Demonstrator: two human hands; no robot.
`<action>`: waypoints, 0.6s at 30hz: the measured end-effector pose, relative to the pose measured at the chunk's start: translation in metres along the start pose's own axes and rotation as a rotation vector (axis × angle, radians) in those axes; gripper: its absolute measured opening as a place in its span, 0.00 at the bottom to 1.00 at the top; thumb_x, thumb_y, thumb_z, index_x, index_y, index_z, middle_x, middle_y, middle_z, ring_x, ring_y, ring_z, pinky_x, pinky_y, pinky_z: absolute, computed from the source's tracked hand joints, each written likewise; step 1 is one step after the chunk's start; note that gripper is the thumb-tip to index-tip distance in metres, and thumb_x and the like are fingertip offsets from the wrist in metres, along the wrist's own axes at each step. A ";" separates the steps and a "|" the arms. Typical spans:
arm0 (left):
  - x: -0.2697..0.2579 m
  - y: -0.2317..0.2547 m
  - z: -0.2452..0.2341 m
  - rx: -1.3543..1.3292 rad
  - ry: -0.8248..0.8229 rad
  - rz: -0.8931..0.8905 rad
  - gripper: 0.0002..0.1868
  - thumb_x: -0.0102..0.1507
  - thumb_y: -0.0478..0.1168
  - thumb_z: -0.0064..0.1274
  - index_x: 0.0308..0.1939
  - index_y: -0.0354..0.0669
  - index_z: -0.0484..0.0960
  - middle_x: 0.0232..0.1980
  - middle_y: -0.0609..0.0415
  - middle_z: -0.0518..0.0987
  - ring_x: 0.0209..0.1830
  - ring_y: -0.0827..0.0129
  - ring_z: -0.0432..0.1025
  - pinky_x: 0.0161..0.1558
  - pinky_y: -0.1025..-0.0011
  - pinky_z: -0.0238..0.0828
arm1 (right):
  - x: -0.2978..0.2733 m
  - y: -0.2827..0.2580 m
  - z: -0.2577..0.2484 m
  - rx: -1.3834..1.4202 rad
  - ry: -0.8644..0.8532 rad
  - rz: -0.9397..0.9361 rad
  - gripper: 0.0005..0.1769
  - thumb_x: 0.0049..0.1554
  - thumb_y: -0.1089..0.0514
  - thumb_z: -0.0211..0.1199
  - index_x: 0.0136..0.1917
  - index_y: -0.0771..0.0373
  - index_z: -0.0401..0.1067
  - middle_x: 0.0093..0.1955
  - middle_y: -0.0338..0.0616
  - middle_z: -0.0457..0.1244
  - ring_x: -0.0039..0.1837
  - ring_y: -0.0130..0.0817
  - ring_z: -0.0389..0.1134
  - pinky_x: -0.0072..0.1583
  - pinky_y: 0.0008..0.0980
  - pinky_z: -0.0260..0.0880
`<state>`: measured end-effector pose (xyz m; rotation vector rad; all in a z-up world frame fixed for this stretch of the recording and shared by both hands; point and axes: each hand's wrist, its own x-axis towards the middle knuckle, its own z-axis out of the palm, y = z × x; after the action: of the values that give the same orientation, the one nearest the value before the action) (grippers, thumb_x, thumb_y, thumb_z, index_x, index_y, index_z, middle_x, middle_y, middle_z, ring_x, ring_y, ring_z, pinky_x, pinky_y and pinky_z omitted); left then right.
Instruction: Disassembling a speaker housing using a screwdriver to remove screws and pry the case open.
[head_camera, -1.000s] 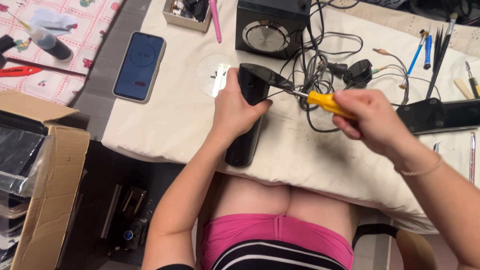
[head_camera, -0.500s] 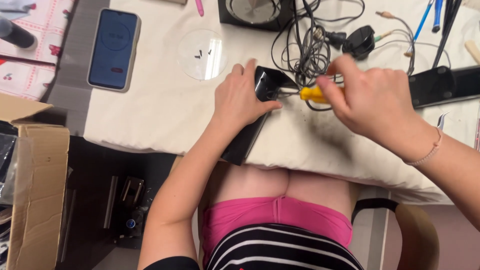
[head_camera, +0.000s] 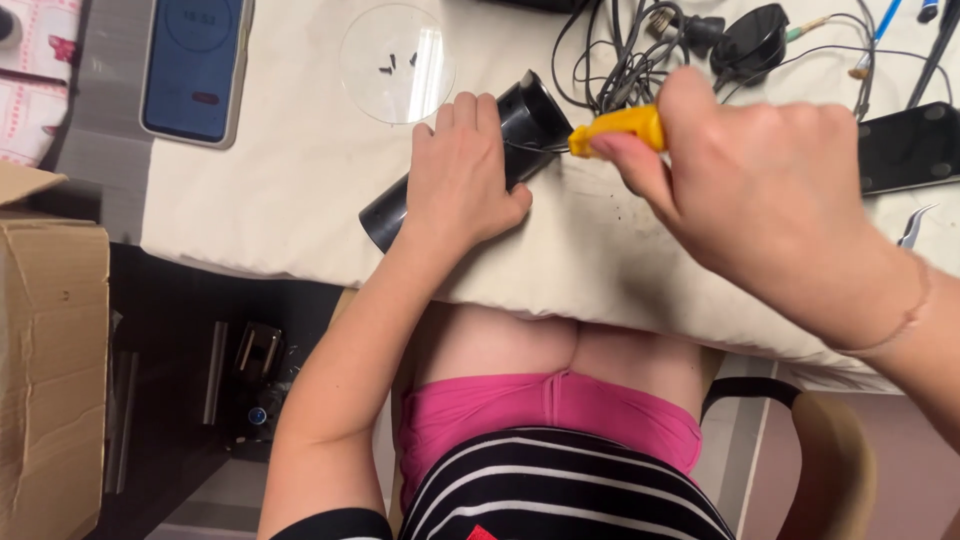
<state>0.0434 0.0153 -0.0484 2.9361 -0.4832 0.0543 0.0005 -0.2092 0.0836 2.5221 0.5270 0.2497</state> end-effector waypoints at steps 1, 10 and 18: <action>0.000 0.001 0.003 -0.002 -0.005 -0.004 0.38 0.48 0.62 0.61 0.51 0.40 0.71 0.46 0.52 0.72 0.41 0.57 0.67 0.39 0.60 0.66 | 0.010 0.002 -0.014 0.002 -0.003 -0.005 0.42 0.82 0.14 0.43 0.49 0.50 0.60 0.24 0.31 0.55 0.28 0.38 0.64 0.33 0.36 0.58; 0.014 -0.018 0.013 -0.092 -0.052 0.025 0.44 0.47 0.67 0.72 0.51 0.41 0.73 0.46 0.52 0.74 0.43 0.56 0.70 0.38 0.58 0.69 | 0.048 0.003 -0.058 0.290 -0.348 -0.221 0.19 0.68 0.38 0.54 0.56 0.55 0.60 0.39 0.46 0.70 0.36 0.59 0.73 0.35 0.52 0.70; 0.018 -0.022 0.017 -0.191 -0.045 0.013 0.36 0.46 0.62 0.72 0.44 0.42 0.77 0.41 0.50 0.76 0.40 0.53 0.70 0.37 0.55 0.69 | 0.021 -0.007 -0.057 0.298 -0.198 -0.300 0.07 0.65 0.54 0.57 0.55 0.54 0.66 0.36 0.42 0.61 0.33 0.50 0.65 0.31 0.47 0.64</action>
<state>0.0674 0.0277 -0.0672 2.7528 -0.4850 -0.0539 0.0010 -0.1679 0.1286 2.6631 0.9057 -0.2031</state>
